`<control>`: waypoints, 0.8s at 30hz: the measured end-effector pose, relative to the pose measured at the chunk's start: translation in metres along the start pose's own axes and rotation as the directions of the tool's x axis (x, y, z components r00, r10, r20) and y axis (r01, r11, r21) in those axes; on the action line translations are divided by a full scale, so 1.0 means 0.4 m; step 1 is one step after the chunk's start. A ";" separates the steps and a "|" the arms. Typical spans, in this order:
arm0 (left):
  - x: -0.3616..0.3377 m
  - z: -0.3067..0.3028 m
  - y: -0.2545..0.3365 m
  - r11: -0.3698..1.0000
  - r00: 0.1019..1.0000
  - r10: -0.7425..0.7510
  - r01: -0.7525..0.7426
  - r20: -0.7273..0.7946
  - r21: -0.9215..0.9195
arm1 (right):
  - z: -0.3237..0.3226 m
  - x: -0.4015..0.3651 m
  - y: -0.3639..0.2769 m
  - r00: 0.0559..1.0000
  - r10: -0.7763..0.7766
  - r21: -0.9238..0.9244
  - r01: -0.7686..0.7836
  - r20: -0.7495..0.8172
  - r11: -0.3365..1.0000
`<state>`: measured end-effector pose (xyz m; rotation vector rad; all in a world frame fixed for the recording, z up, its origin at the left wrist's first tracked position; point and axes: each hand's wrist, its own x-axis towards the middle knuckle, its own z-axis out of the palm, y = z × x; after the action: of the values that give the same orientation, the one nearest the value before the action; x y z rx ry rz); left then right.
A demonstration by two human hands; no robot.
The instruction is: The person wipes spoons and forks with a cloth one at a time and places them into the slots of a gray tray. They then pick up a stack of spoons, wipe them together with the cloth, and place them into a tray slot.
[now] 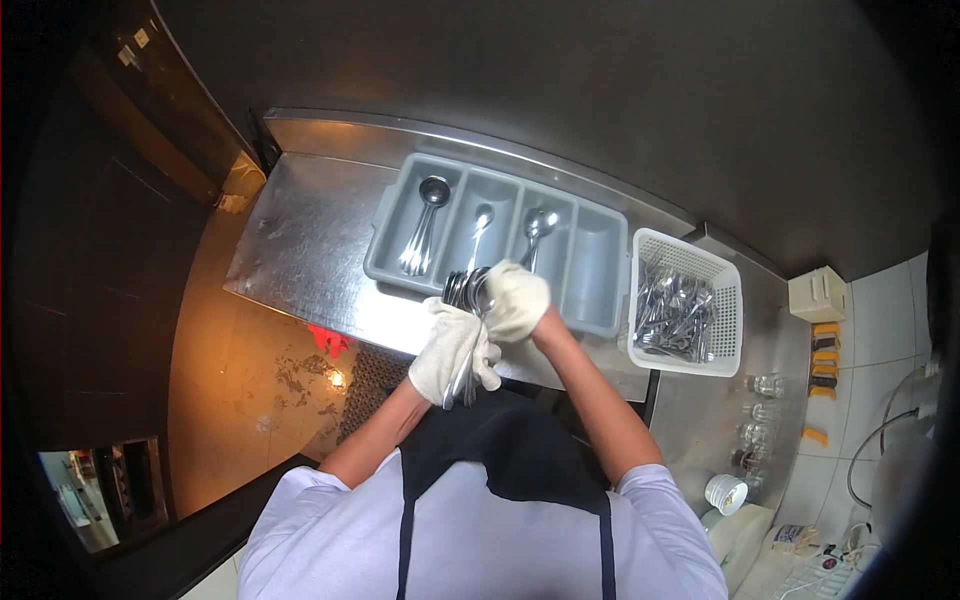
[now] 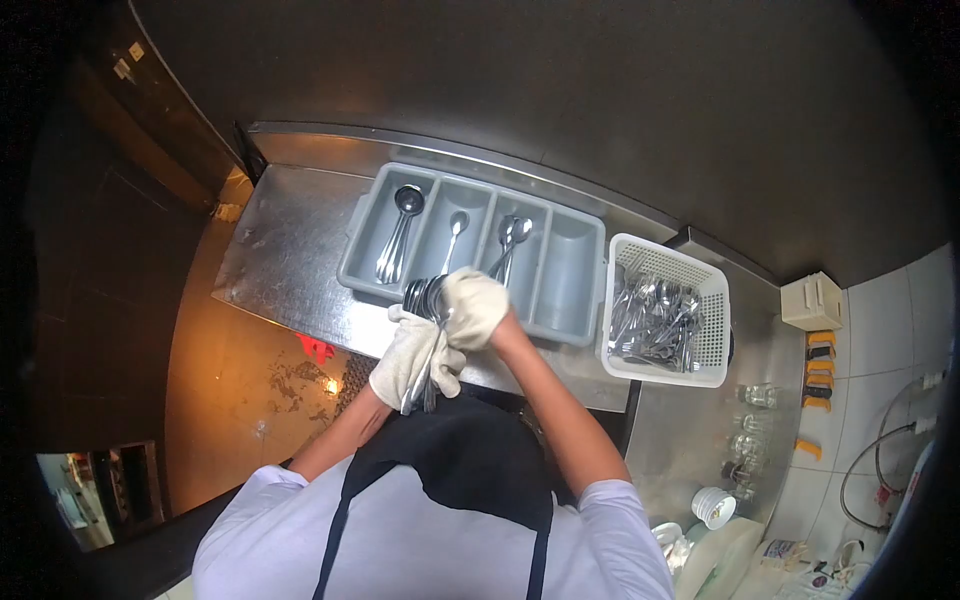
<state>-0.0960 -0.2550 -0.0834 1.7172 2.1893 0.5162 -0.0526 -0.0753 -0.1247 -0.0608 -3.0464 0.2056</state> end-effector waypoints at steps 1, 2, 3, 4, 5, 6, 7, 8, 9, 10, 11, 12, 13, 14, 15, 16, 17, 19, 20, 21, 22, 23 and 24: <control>-0.009 0.069 -0.035 0.978 0.992 -0.018 -0.009 -0.128 -0.210 | -0.005 0.009 -0.023 0.994 -0.108 -0.043 0.108 0.007 0.993; -0.014 0.109 -0.052 0.913 0.967 -0.065 -0.042 -0.246 -0.406 | 0.106 -0.001 0.003 0.969 -0.073 0.246 0.133 -0.236 0.960; -0.015 0.120 -0.056 0.900 0.947 -0.078 -0.067 -0.311 -0.430 | 0.147 -0.004 0.015 0.948 0.043 0.423 0.099 -0.316 0.901; -0.014 0.109 -0.050 0.888 0.922 -0.095 -0.093 -0.375 -0.451 | 0.136 0.001 0.005 0.907 0.159 0.585 0.110 -0.389 0.803; -0.013 0.095 -0.046 0.875 0.892 -0.114 -0.119 -0.438 -0.470 | 0.115 -0.006 0.013 0.906 0.280 0.663 0.001 -0.317 0.748; -0.024 0.072 -0.048 0.933 0.887 0.015 -0.178 -0.461 -0.313 | 0.096 -0.009 0.022 0.889 0.394 0.730 -0.109 -0.232 0.675; -0.026 0.026 -0.020 0.989 0.941 -0.008 -0.044 -0.338 -0.144 | 0.091 0.001 0.049 0.871 0.454 0.683 -0.215 -0.190 0.698; -0.025 -0.015 0.009 0.996 0.974 -0.057 0.069 -0.218 0.047 | 0.086 0.022 0.087 0.845 0.513 0.627 -0.318 -0.153 0.711; -0.024 -0.031 0.023 0.956 0.985 -0.133 0.156 -0.108 0.247 | 0.083 0.034 0.106 0.813 0.569 0.562 -0.416 -0.122 0.715; -0.026 -0.013 0.008 0.984 0.979 -0.063 0.093 -0.195 0.150 | 0.026 0.026 0.070 0.667 0.744 0.846 -0.416 0.035 0.333; -0.028 0.021 -0.020 0.998 0.958 -0.002 0.020 -0.288 0.059 | 0.041 0.020 0.050 0.657 0.745 0.913 -0.367 0.117 0.180; -0.026 0.049 -0.040 0.998 0.922 0.048 -0.062 -0.384 -0.025 | 0.067 0.011 0.026 0.652 0.732 0.950 -0.312 0.199 0.020; -0.022 0.061 -0.043 0.999 0.926 0.010 -0.021 -0.377 -0.025 | 0.097 -0.002 0.001 0.651 0.706 0.956 -0.256 0.280 -0.143; -0.020 0.071 -0.043 0.999 0.930 -0.029 0.021 -0.367 -0.025 | 0.137 -0.027 -0.037 0.719 0.670 0.955 -0.292 0.184 0.051; -0.019 0.085 -0.048 0.998 0.932 -0.067 0.063 -0.356 -0.023 | 0.182 -0.057 -0.079 0.785 0.611 0.921 -0.305 0.098 0.244; -0.010 0.106 -0.056 0.998 0.881 -0.040 0.009 -0.472 -0.068 | 0.183 -0.065 -0.108 0.846 0.533 0.856 -0.294 0.024 0.426; -0.012 0.119 -0.064 0.997 0.885 -0.052 0.017 -0.463 -0.078 | 0.176 -0.065 -0.103 0.800 0.574 0.929 -0.326 0.173 0.174; -0.021 0.118 -0.066 0.995 0.895 -0.071 0.031 -0.440 -0.097 | 0.121 -0.072 -0.082 0.700 0.533 0.877 -0.327 0.475 -0.352; -0.020 0.069 -0.043 0.994 0.960 -0.107 0.110 -0.260 -0.006 | 0.050 -0.057 -0.070 0.678 0.526 0.855 -0.354 0.514 -0.378; -0.013 -0.004 -0.003 0.981 0.984 -0.160 0.166 -0.075 0.097 | 0.047 -0.057 -0.035 0.689 0.498 0.833 -0.302 0.526 -0.463; -0.008 -0.042 0.019 0.958 0.969 -0.225 0.200 0.103 0.207 | 0.052 -0.062 0.005 0.702 0.470 0.803 -0.249 0.535 -0.542; -0.011 -0.024 0.005 0.972 0.989 -0.148 0.145 0.002 0.183 | 0.018 -0.051 0.017 0.718 0.441 0.764 -0.196 0.539 -0.614; -0.019 0.017 -0.027 0.982 0.992 -0.071 0.087 -0.101 0.166 | -0.022 -0.053 0.023 0.709 0.385 0.734 -0.274 0.591 -0.622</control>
<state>-0.1005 -0.2641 -0.0945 1.7116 2.4204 0.4085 -0.0305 -0.0661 -0.1189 -1.0819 -1.1254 2.6248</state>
